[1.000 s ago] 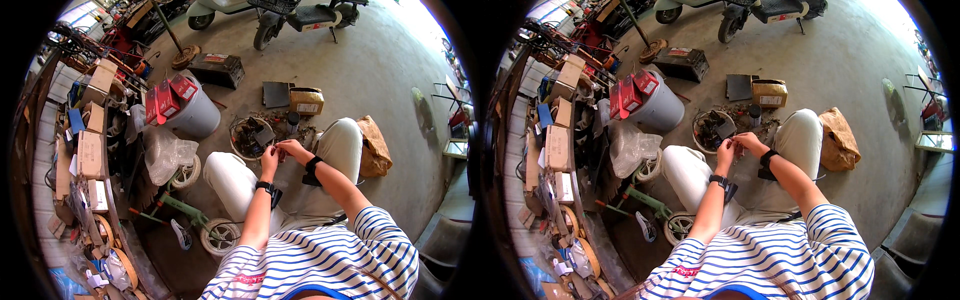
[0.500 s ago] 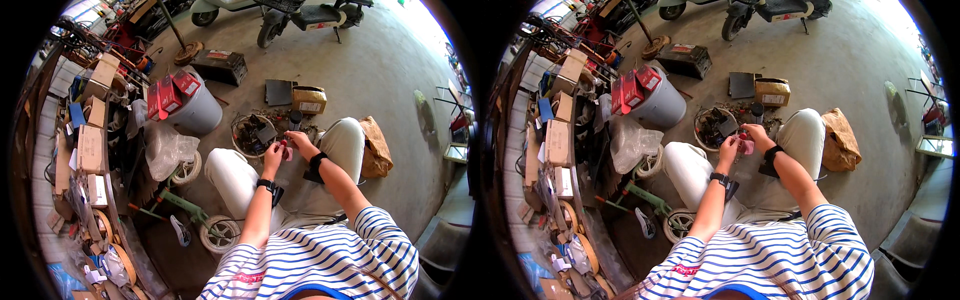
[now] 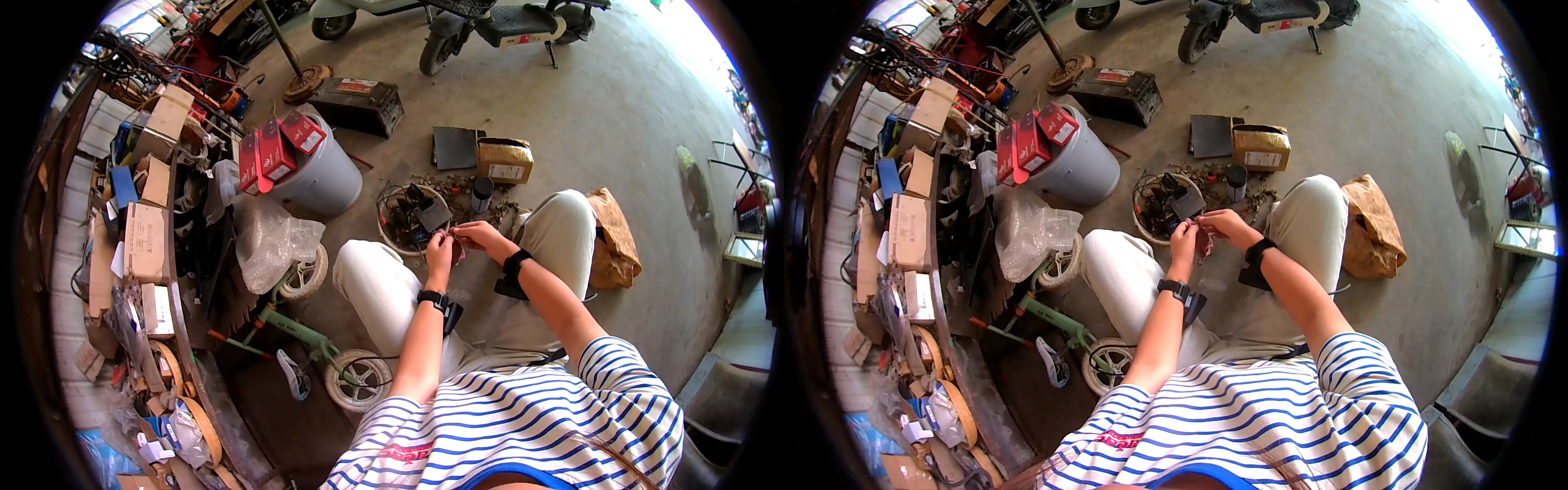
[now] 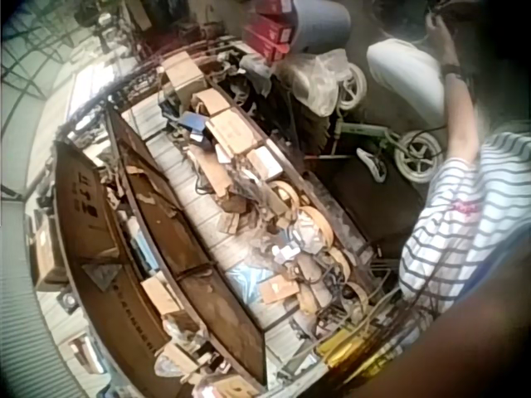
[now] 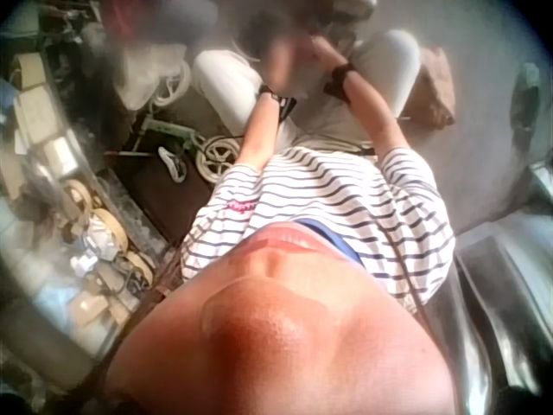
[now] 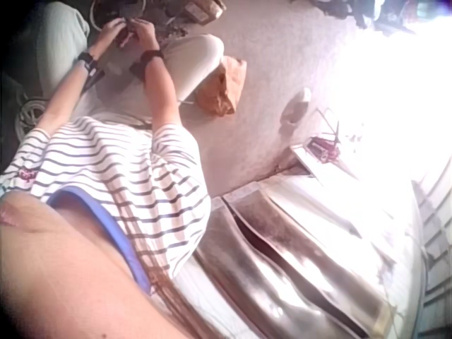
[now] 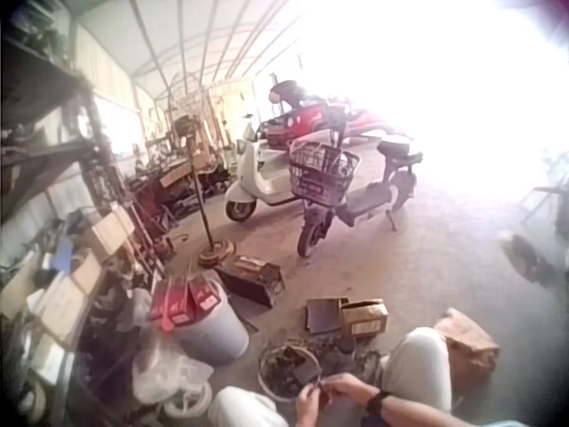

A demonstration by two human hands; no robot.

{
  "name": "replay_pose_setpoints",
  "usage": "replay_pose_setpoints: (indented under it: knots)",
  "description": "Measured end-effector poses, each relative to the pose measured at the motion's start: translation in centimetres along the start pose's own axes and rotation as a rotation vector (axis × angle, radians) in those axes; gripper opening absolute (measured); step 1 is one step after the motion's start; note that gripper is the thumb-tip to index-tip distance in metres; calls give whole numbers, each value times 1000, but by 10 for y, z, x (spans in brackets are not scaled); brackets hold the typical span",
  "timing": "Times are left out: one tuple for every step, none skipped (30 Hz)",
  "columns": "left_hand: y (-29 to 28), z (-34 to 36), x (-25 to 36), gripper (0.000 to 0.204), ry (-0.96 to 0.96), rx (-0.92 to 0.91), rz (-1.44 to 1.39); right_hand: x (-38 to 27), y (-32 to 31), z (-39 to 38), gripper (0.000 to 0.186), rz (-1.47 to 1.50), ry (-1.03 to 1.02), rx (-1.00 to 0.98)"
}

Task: The person sits on the floor and wipes an electronic component with a cloth before using a small metal tool to manipulate internal parts of the circuitry.

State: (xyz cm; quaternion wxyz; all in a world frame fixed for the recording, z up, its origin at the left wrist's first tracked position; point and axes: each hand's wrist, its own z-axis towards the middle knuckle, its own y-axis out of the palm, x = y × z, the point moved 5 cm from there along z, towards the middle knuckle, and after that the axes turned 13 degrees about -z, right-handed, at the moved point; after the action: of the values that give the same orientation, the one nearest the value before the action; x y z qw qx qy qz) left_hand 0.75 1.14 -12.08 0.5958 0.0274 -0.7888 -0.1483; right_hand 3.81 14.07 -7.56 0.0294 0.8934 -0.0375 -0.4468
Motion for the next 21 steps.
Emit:
replay_pose_setpoints:
  knots:
    - [0,1,-2,16,1,0,1,1,1,1,23,1,-1,-1]
    - [0,2,-3,16,-1,6,-27,1,2,2,23,-15,-7,5]
    - [-2,2,-3,16,-1,14,-55,1,2,3,24,-31,-15,10]
    - [-3,1,-2,16,1,16,-53,1,3,4,24,-31,-16,7]
    - [1,-2,-1,17,-15,6,-63,2,1,4,23,-28,-28,-11]
    - [5,-4,1,18,-30,-3,-73,2,-1,5,23,-26,-40,-28]
    - [8,-6,5,18,-34,-6,-74,4,-4,5,23,-25,-38,-24]
    - [6,-7,7,18,-46,-3,-46,3,-2,5,23,-9,-34,-33]
    - [5,-7,10,19,-59,0,-19,2,0,4,23,7,-31,-41]
    - [4,-9,13,19,-57,1,-17,1,2,4,23,7,-32,-43]
    - [6,-12,18,19,-24,6,26,1,1,3,23,1,-27,-18]
    - [9,-15,24,19,9,10,68,1,0,2,23,-6,-22,7]
    - [13,-16,27,19,6,7,68,1,-1,1,23,-4,-20,10]
    - [13,-17,28,19,-3,9,12,0,0,0,24,-6,-27,6]
    - [13,-17,28,19,-13,10,-44,-1,0,-1,25,-8,-33,3]
    - [14,-17,28,19,-13,9,-44,-1,0,-1,25,-7,-33,4]
    - [13,-16,28,19,18,-5,5,-2,1,0,25,-8,-43,9]
    - [12,-14,28,20,49,-20,55,-3,1,0,25,-9,-53,16]
    - [10,-12,26,20,50,-19,55,-3,1,0,25,-10,-54,15]
    - [8,-11,23,21,22,-20,51,-4,2,0,25,-9,-60,-1]
    - [6,-10,21,22,-5,-20,48,-5,3,-1,25,-8,-66,-17]
